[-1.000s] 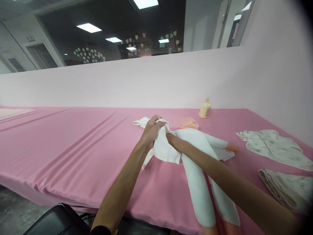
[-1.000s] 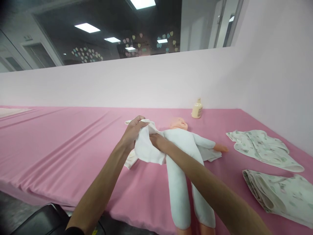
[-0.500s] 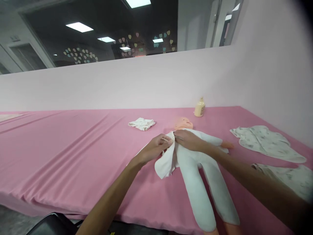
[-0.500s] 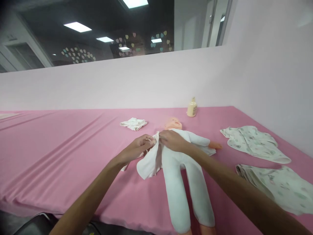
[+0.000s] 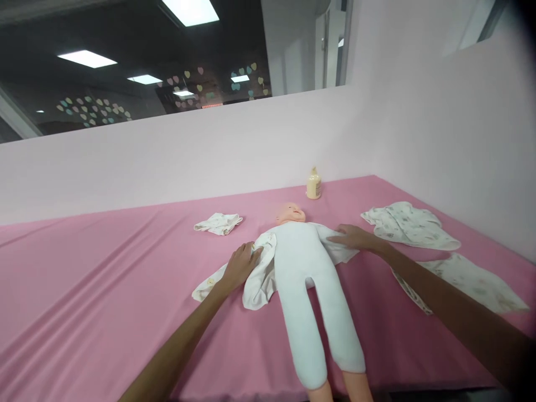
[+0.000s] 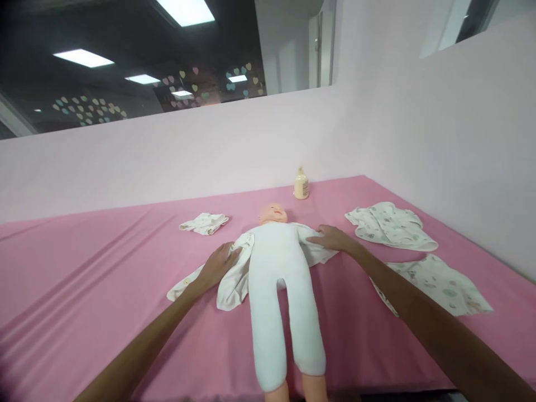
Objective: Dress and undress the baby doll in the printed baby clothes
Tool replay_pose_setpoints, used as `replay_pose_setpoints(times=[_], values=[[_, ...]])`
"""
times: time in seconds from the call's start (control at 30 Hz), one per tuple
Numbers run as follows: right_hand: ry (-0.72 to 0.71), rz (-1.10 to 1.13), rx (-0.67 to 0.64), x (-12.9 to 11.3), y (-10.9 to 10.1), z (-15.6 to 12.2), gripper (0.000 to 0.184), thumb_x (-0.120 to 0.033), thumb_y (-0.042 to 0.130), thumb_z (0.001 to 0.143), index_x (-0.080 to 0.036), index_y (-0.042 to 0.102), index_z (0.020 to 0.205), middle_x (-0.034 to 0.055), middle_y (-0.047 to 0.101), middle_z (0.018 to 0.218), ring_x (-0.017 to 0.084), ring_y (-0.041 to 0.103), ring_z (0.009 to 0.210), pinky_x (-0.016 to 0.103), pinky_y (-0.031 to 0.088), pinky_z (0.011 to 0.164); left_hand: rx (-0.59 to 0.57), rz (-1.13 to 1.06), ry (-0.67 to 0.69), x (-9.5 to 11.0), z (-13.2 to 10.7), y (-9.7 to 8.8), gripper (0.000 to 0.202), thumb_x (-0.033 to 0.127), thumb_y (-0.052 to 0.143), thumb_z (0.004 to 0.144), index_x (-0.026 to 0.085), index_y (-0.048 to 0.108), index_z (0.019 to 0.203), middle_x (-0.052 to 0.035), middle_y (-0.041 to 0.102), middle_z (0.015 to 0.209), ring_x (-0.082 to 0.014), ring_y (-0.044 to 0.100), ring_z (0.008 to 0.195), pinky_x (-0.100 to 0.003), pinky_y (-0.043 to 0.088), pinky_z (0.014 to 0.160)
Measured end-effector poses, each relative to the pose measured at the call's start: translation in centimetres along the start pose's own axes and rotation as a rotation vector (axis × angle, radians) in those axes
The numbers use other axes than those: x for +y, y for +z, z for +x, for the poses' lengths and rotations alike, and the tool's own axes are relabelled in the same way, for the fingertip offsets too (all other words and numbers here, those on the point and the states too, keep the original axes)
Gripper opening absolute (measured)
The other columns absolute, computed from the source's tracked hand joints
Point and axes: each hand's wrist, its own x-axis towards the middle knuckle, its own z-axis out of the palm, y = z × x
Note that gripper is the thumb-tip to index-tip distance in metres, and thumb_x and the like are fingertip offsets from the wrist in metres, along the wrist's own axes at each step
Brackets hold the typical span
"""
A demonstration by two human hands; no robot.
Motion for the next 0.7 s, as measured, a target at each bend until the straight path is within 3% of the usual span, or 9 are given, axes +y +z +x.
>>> replay_pose_setpoints(times=[0.27, 0.53, 0.7], values=[[-0.078, 0.076, -0.008, -1.2, 0.6, -0.4, 0.056, -0.050, 0.070, 0.074, -0.019, 0.058, 0.119, 0.0111, 0.062, 0.125, 0.028, 0.060, 0.105, 0.030, 0.047, 0.075, 0.108, 0.308, 0.048, 0.2, 4.5, 0.4, 0.041, 0.032, 0.017, 0.102, 0.019, 0.052, 0.085, -0.0075, 0.065, 0.084, -0.0219, 0.060, 0.079, -0.031, 0.034, 0.066], [-0.048, 0.380, -0.113, -2.5, 0.3, -3.5, 0.066, -0.050, 0.071, 0.075, -0.022, 0.053, 0.132, 0.0092, 0.064, 0.126, 0.027, 0.063, 0.103, 0.029, 0.051, 0.072, 0.121, 0.411, 0.071, 0.0, 6.8, 0.7, 0.040, 0.032, 0.020, 0.101, 0.016, 0.055, 0.096, -0.0136, 0.066, 0.089, -0.0266, 0.062, 0.086, -0.034, 0.036, 0.071], [-0.014, 0.252, -0.093, -2.6, 0.6, -3.4, 0.084, -0.055, 0.072, 0.071, -0.023, 0.045, 0.144, 0.0113, 0.049, 0.145, 0.033, 0.052, 0.124, 0.037, 0.047, 0.091, 0.145, 0.442, 0.101, 1.4, 9.0, 0.9, 0.041, 0.029, 0.018, 0.101, 0.014, 0.056, 0.104, -0.0152, 0.066, 0.097, -0.0276, 0.061, 0.097, -0.036, 0.040, 0.079]])
